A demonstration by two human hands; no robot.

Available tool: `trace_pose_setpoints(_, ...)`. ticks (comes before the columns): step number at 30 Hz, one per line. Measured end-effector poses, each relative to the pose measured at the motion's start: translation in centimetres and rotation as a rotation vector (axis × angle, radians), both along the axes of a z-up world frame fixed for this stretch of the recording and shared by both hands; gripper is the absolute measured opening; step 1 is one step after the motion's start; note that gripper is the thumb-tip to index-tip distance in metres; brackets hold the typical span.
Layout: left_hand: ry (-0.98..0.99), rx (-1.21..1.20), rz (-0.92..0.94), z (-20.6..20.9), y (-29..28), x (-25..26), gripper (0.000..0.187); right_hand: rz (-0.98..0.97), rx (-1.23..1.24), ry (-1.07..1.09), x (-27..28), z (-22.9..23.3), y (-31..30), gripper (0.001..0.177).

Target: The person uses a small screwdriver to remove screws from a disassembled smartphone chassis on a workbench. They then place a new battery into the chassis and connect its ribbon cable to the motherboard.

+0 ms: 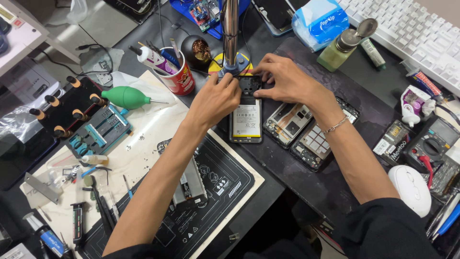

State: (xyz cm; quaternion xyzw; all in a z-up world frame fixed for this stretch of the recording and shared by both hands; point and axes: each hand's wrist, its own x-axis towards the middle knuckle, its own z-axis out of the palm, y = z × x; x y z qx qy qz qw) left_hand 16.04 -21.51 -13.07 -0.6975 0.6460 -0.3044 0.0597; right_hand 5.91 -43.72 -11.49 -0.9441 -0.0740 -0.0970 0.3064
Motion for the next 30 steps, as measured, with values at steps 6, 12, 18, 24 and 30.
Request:
trace_pose_setpoints(6,0.088,-0.107,-0.036,0.1,0.4,0.5,0.014,-0.002,0.003,-0.022,0.3,-0.3,-0.1,0.046)
trace_pose_setpoints(12,0.252,-0.294,-0.035,0.2,0.3,1.2,0.012,-0.027,0.054,-0.055,0.4,-0.7,0.0,0.029)
trace_pose_setpoints(18,0.637,-0.348,-0.016,1.4,1.3,0.4,0.008,-0.027,0.159,-0.076,0.0,0.8,0.4,0.023)
trace_pose_setpoints(24,1.015,-0.187,0.148,5.0,5.2,-1.3,0.016,0.01,0.405,0.155,-0.3,2.0,2.7,0.023)
trace_pose_setpoints(30,1.196,-0.302,0.181,7.5,10.3,-3.0,0.019,0.124,0.542,0.308,-0.3,1.1,7.8,0.022)
